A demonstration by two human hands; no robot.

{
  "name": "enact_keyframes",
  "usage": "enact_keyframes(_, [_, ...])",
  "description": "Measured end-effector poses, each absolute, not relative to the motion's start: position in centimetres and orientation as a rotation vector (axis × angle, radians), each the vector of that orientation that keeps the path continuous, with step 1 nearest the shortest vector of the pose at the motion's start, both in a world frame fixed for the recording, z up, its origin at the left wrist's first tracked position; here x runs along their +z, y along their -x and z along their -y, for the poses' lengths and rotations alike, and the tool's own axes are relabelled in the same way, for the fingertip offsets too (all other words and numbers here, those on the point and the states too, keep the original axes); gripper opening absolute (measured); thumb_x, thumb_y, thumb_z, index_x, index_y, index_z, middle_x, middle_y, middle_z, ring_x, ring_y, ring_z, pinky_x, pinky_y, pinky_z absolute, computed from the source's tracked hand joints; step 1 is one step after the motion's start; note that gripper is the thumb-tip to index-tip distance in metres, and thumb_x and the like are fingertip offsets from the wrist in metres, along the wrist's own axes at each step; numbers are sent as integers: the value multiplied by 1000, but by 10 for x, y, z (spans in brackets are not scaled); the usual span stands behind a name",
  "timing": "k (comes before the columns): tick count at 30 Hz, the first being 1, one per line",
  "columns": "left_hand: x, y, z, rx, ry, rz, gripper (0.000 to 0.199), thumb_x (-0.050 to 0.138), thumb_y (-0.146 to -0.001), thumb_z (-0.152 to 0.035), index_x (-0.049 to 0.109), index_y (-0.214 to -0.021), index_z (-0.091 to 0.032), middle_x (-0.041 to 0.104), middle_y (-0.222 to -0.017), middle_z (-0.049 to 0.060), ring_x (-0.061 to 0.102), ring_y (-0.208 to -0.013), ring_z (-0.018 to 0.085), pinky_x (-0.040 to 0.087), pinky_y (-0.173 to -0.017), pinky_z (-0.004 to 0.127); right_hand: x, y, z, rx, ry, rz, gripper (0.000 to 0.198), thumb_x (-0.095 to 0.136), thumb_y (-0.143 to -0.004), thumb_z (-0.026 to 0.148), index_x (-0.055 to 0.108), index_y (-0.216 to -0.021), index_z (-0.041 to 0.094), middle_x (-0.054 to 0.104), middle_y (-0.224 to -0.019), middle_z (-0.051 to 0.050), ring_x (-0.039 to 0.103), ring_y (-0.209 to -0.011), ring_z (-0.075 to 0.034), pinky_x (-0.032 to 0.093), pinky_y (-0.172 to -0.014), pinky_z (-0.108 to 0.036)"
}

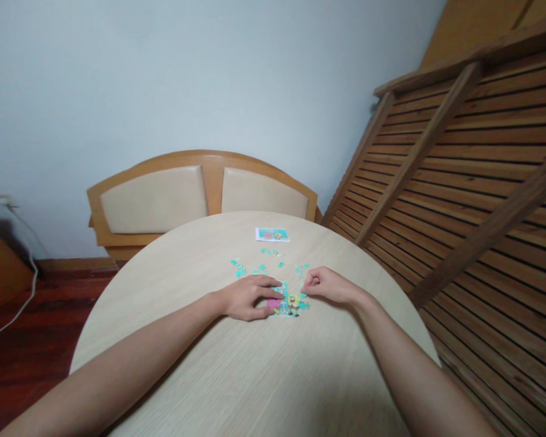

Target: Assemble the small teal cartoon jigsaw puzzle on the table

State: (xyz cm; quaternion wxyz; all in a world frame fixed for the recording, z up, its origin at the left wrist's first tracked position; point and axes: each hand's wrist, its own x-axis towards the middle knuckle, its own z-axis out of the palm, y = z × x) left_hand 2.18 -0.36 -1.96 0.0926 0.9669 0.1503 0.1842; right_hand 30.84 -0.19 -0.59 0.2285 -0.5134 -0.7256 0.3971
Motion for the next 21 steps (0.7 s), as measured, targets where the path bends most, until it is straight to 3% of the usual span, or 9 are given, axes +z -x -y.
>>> enact_keyframes(15, [-20, -21, 3, 531, -2886, -445, 42, 56, -92, -38, 61, -130, -22, 54, -140, 12, 55, -124, 28, 42, -107, 40, -2, -308, 7, 1243, 1391, 2024, 27, 74, -62, 38, 62, -70, 14, 63, -61, 1, 50, -57, -11, 33, -54, -23])
enact_keyframes(21, [-21, -21, 2, 533, -2883, -448, 42, 55, -93, -38, 61, -131, -23, 54, -140, 12, 55, -125, 28, 41, -108, 40, 1, -308, 8, 1164, 1427, 2081, 20, 70, -63, 33, 66, -69, 14, 59, -59, 3, 46, -56, -10, 31, -52, -22])
